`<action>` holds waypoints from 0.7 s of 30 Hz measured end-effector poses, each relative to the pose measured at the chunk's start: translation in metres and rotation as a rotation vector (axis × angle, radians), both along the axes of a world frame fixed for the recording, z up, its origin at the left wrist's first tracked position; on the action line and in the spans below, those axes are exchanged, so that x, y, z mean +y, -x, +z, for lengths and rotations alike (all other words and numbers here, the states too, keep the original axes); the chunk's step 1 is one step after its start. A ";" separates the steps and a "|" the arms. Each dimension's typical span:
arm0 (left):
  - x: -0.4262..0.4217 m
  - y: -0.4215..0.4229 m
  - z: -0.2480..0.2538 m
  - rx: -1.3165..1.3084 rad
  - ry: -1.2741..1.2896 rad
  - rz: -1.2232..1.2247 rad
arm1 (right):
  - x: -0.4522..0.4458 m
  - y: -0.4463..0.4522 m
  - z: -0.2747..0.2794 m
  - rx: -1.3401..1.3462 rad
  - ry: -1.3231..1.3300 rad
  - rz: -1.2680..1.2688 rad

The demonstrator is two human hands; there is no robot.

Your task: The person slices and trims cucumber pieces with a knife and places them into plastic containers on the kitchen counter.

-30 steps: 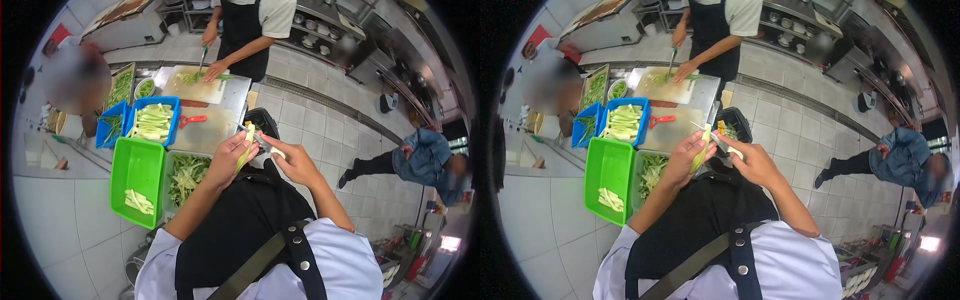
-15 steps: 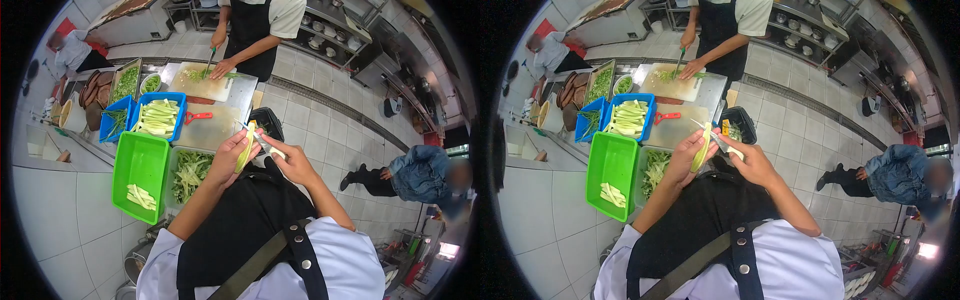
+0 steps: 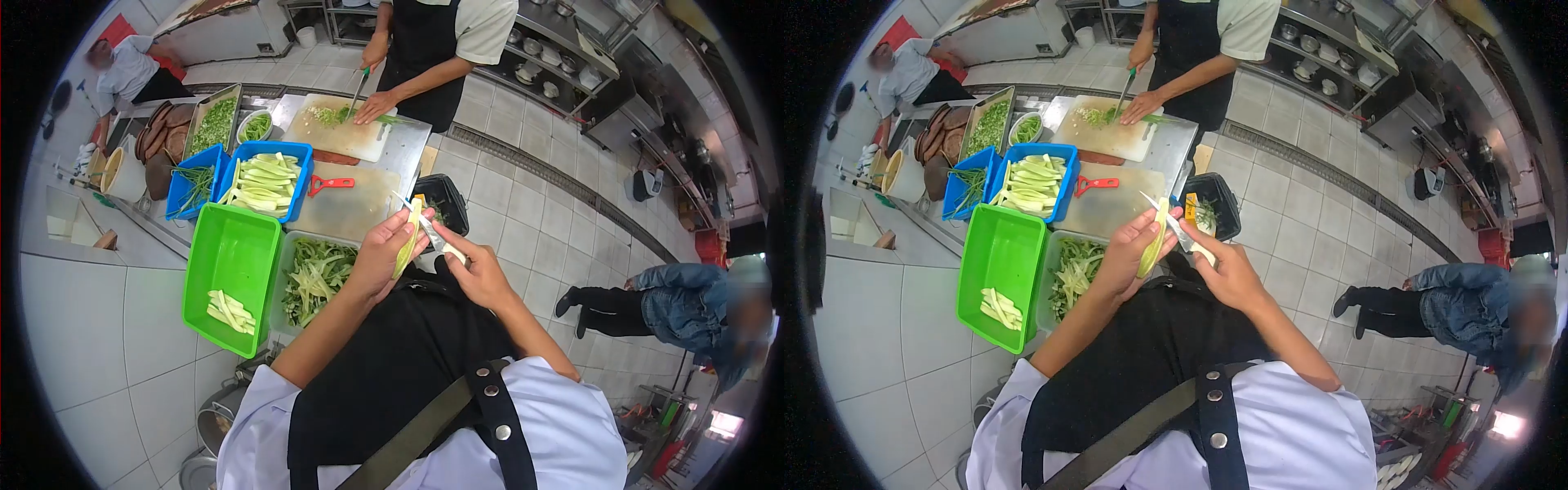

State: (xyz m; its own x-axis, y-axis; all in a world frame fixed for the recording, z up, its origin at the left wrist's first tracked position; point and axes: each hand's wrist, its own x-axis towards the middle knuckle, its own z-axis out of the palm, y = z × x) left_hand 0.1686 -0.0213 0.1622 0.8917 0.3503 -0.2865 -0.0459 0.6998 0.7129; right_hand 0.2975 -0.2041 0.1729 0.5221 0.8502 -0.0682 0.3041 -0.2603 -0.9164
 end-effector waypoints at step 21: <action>0.026 0.017 -0.008 0.031 0.061 -0.105 | 0.008 -0.013 0.003 -0.005 0.010 0.225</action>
